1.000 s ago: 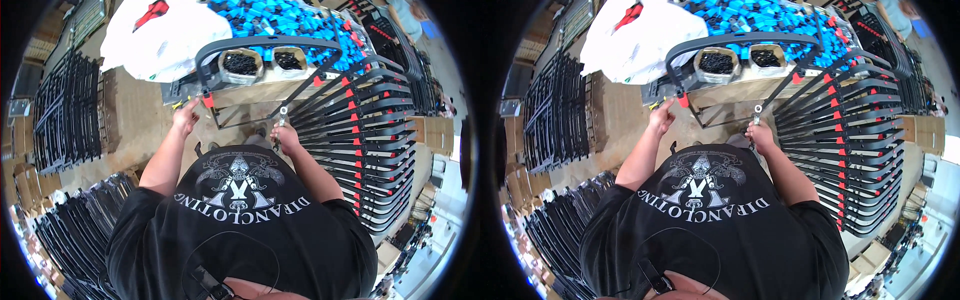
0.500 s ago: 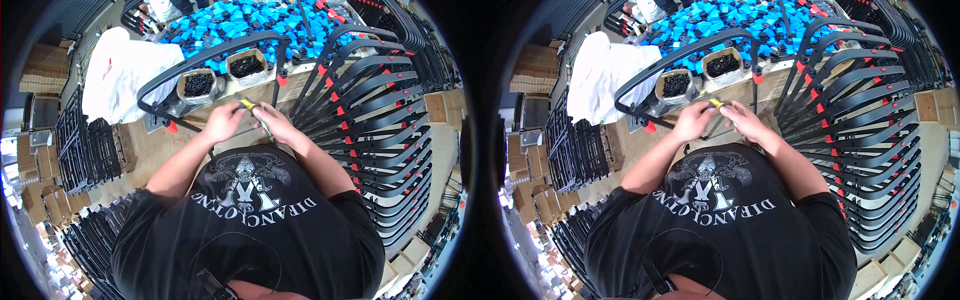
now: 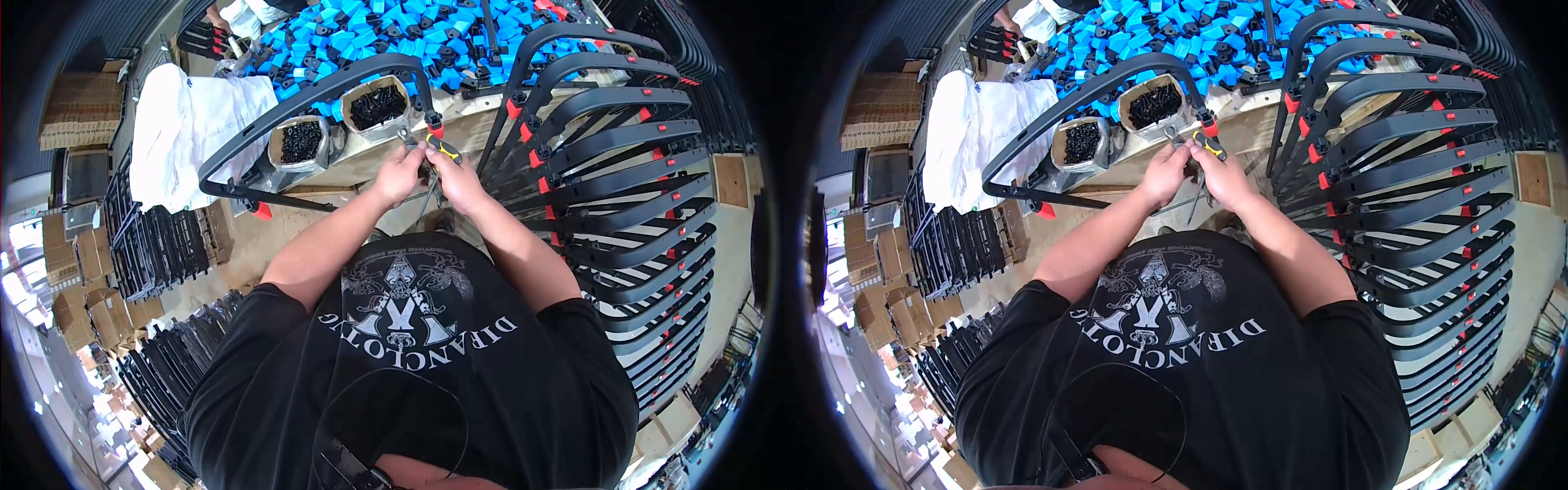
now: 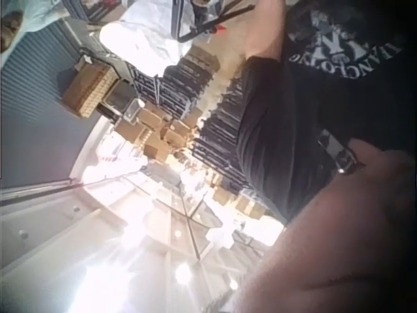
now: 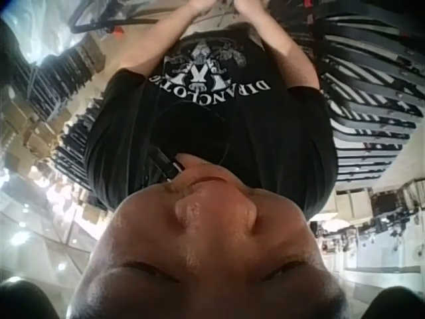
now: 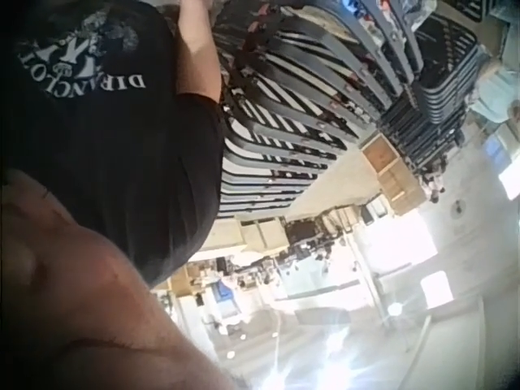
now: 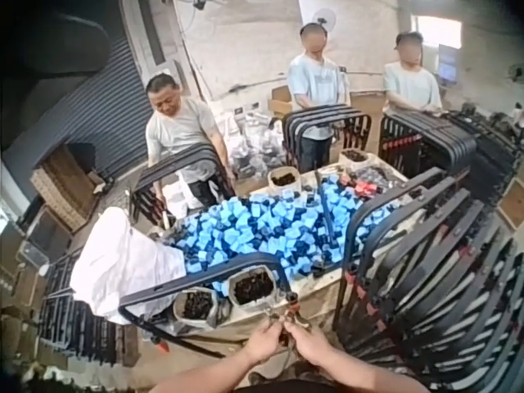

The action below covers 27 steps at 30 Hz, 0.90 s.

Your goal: Attaching red plastic end caps to metal furniture frames using a small mallet.

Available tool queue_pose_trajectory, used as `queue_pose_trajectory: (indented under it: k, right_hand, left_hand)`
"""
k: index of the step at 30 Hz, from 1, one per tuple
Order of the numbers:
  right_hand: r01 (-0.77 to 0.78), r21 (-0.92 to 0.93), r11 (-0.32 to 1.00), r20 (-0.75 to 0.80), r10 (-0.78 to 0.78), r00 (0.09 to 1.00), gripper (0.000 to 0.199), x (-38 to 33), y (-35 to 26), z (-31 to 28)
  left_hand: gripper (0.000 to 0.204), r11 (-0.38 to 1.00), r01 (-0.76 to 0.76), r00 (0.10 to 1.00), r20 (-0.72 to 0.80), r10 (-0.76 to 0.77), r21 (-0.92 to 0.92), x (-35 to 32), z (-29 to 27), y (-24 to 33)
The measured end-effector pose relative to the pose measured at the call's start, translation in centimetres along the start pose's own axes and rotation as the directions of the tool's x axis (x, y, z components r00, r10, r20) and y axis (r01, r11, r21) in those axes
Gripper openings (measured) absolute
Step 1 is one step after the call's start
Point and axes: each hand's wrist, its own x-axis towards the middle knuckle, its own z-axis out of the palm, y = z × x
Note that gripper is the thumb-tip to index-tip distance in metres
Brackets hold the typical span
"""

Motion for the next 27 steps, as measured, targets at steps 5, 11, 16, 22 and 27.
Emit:
queue_pose_trajectory:
  k: [5,11,16,22,27]
  right_hand:
    - [-0.07,-0.674,0.736,-0.223,-0.111,0.968,0.055,1.0,-1.0,-4.6]
    - [0.075,-0.321,0.944,-0.374,-0.2,0.905,0.036,5.2,-2.1,-6.7]
    - [-0.016,0.161,0.987,-0.354,0.073,0.933,0.02,8.1,-2.0,-6.7]
    - [-0.132,0.204,0.97,-0.315,0.193,0.929,0.031,9.8,-0.3,-7.6]
    - [-0.155,0.258,0.954,-0.262,0.224,0.939,0.034,10.8,0.1,-7.2]
  left_hand:
    - [0.038,0.889,0.109,0.99,-0.132,-0.055,0.445,-0.2,-0.4,3.3]
    - [0.066,0.968,0.188,0.978,-0.121,-0.169,0.164,1.1,1.4,4.2]
    - [0.066,0.973,0.23,0.968,-0.1,-0.232,-0.025,1.8,2.8,5.1]
    - [0.05,0.979,0.191,0.977,-0.087,-0.197,-0.075,1.6,3.6,6.0]
    - [0.067,0.976,0.196,0.98,-0.029,-0.199,-0.097,1.6,4.0,7.1]
